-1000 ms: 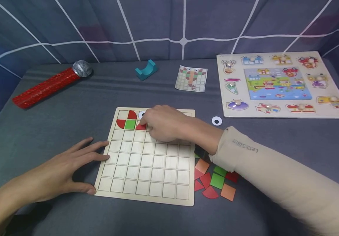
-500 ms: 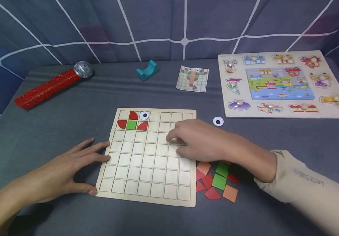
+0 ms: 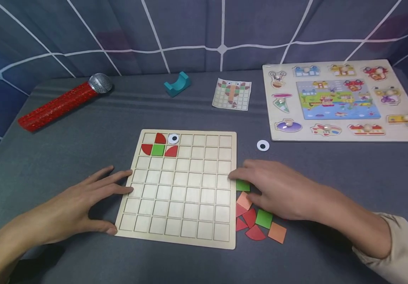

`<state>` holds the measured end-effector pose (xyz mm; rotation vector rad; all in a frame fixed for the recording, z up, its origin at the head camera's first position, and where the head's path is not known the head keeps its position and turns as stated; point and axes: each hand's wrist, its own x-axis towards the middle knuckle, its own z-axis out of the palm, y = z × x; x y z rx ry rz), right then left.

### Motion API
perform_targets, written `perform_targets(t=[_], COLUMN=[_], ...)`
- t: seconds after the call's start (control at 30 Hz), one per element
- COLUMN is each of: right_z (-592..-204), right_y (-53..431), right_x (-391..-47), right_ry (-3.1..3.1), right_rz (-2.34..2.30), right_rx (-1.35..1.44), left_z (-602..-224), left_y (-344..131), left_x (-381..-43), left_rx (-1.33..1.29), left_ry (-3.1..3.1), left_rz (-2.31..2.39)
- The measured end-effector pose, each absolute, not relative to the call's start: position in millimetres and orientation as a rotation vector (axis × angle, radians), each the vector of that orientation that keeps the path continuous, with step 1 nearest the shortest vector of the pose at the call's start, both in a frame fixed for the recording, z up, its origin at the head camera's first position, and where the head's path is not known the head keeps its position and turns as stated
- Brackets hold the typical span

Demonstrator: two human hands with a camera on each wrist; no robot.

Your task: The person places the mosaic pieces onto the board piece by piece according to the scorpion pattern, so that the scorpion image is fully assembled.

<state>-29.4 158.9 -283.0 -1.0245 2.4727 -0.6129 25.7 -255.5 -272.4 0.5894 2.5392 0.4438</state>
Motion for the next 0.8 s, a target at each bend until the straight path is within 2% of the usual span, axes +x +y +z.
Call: perform_targets(t=[0.8], right_z=[-288], right_y=[170], right_x=[-18], right_ry=[2.483], right_rz=[-0.583], right_rx=[-1.017], left_z=[-273], left_y=[-256], left_x=[26], left_rx=[0.603], left_ry=[2.553], left_rz=[0.433])
